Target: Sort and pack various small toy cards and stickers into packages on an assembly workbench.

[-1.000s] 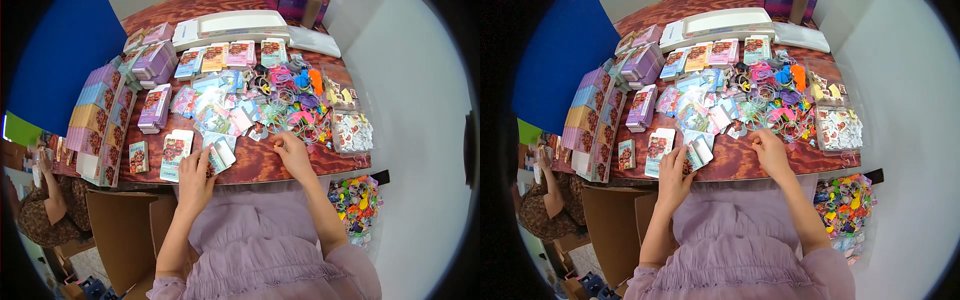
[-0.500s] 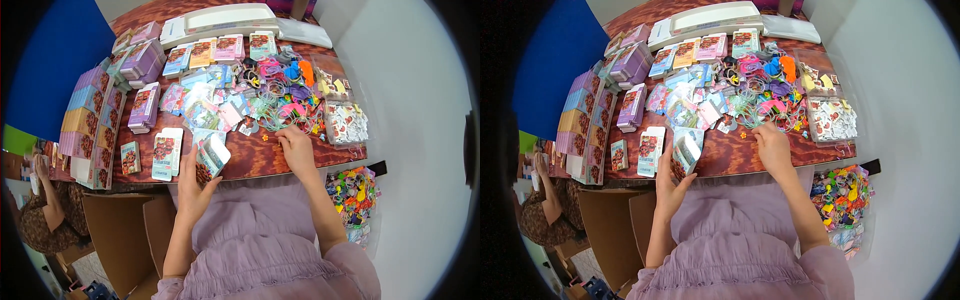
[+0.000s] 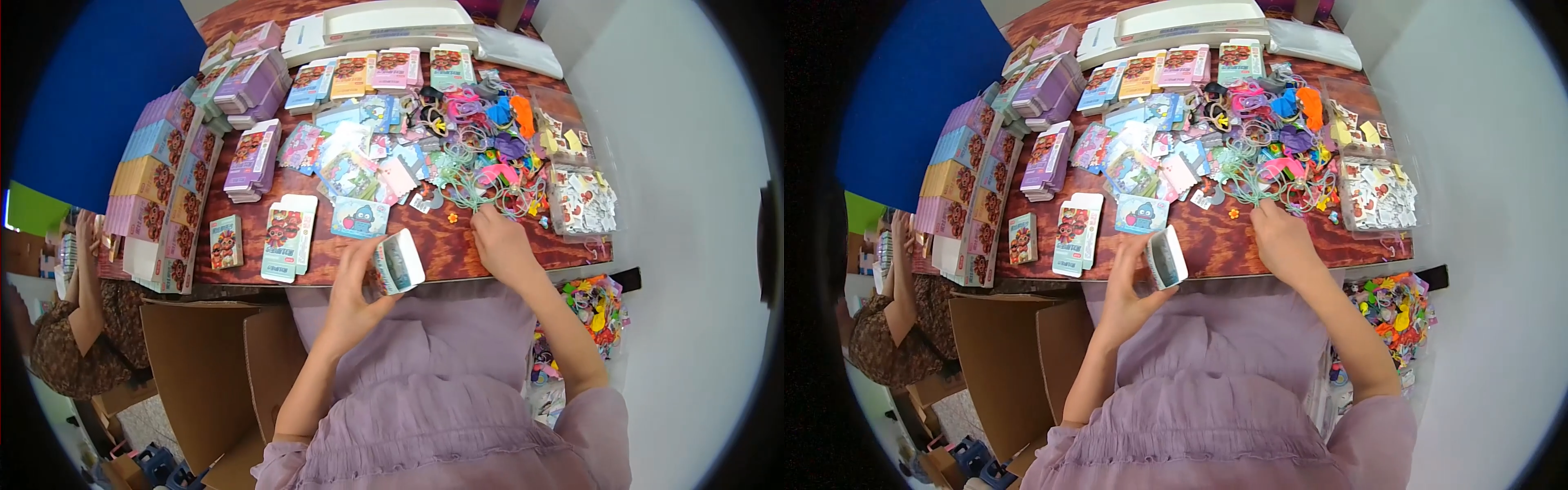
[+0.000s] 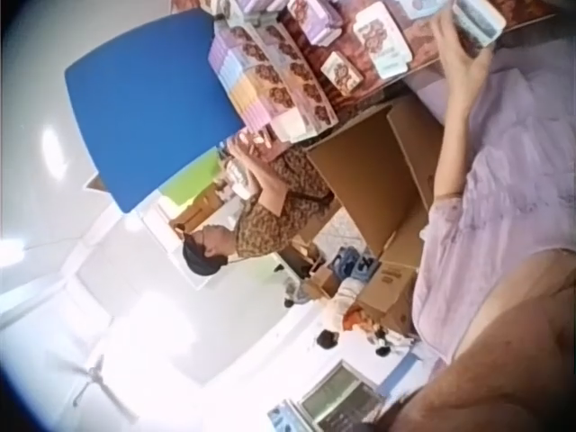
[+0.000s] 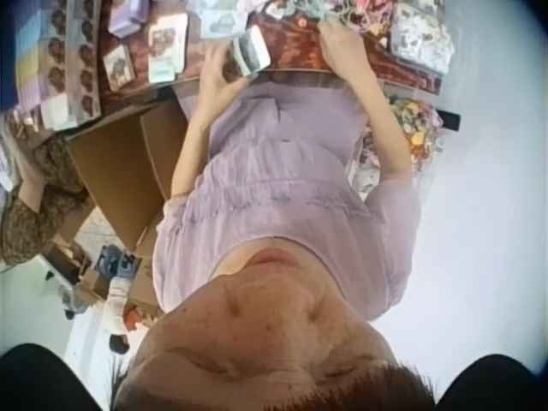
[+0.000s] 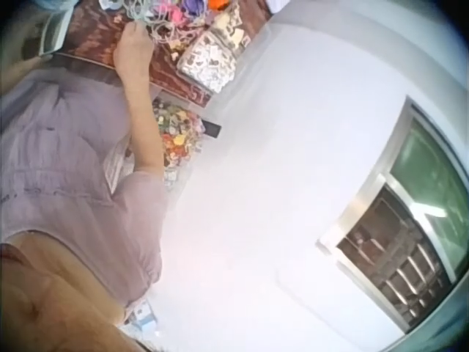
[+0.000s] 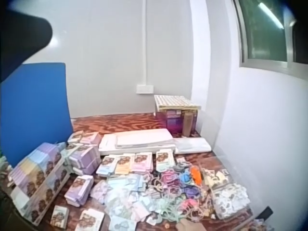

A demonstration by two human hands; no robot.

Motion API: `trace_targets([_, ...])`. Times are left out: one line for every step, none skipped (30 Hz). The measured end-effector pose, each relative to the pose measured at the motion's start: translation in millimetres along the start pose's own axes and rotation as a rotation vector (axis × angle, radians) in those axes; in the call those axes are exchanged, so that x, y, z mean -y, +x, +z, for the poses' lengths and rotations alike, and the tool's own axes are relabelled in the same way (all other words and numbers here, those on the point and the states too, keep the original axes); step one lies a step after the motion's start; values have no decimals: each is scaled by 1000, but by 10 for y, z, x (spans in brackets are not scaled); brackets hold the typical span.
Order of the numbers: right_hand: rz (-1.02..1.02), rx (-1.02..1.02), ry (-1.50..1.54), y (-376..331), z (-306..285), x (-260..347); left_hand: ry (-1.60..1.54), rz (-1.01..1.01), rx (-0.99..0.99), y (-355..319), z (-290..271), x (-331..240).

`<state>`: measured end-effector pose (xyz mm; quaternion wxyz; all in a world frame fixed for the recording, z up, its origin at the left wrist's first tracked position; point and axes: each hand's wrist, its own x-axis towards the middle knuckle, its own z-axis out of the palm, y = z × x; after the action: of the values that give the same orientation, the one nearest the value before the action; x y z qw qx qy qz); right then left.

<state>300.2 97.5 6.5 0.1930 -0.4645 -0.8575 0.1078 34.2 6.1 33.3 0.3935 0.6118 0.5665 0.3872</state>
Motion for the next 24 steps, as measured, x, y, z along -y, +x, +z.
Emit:
trace_targets([19,-13,36,18,-29,10,30,67,-11,23,7,-11])
trace_targets([80,-23,82,26,-93,57,39,66,-17,37,3,-12])
trace_targets([73,-22,86,54,-172,119,40,69,-31,49,33,3])
trace_targets([199,-41,474,83,-275,244,40,70,-42,37,64,3])
trace_targets([332,-58,861,111,-398,409,40,65,-41,28,96,24])
trace_targets([519,64,1205,181,-627,675,31,42,-60,18,110,38])
trace_targets([522,57,1205,239,-679,817,21,28,-72,36,132,36])
trace_targets([531,136,1381,292,-713,936,22,34,-65,52,144,2])
trace_targets([537,216,1556,330,-707,1007,85,47,-66,65,153,-32])
trace_targets([535,206,1559,348,-638,1025,151,59,-70,73,154,-69])
trace_targets([439,180,1338,357,-512,1009,154,64,-66,72,149,-96])
trace_targets([343,159,1116,363,-407,986,192,59,-78,56,143,-115])
trace_targets([340,159,1116,354,-339,971,229,53,-90,48,137,-122])
trace_targets([299,93,1007,337,-278,965,229,53,-92,51,133,-108])
trace_targets([257,36,897,321,-246,972,269,72,-98,29,136,-79])
trace_targets([255,43,897,320,-246,982,308,90,-103,11,138,-60])
trace_targets([238,58,836,320,-258,993,306,85,-107,-1,148,-57])
trace_targets([220,69,776,329,-273,1007,298,88,-112,2,155,-60])
trace_targets([218,72,775,337,-289,1013,290,92,-117,1,162,-62])
trace_targets([177,75,788,347,-311,1012,288,90,-120,-3,167,-54])
trace_targets([136,78,799,365,-339,1009,272,97,-133,-1,175,-35])
trace_targets([133,82,797,391,-415,1023,257,104,-146,0,180,-24])
trace_targets([265,166,860,422,-522,1048,255,103,-150,4,183,-25])
trace_targets([403,245,919,432,-582,1057,235,111,-143,21,192,-30])
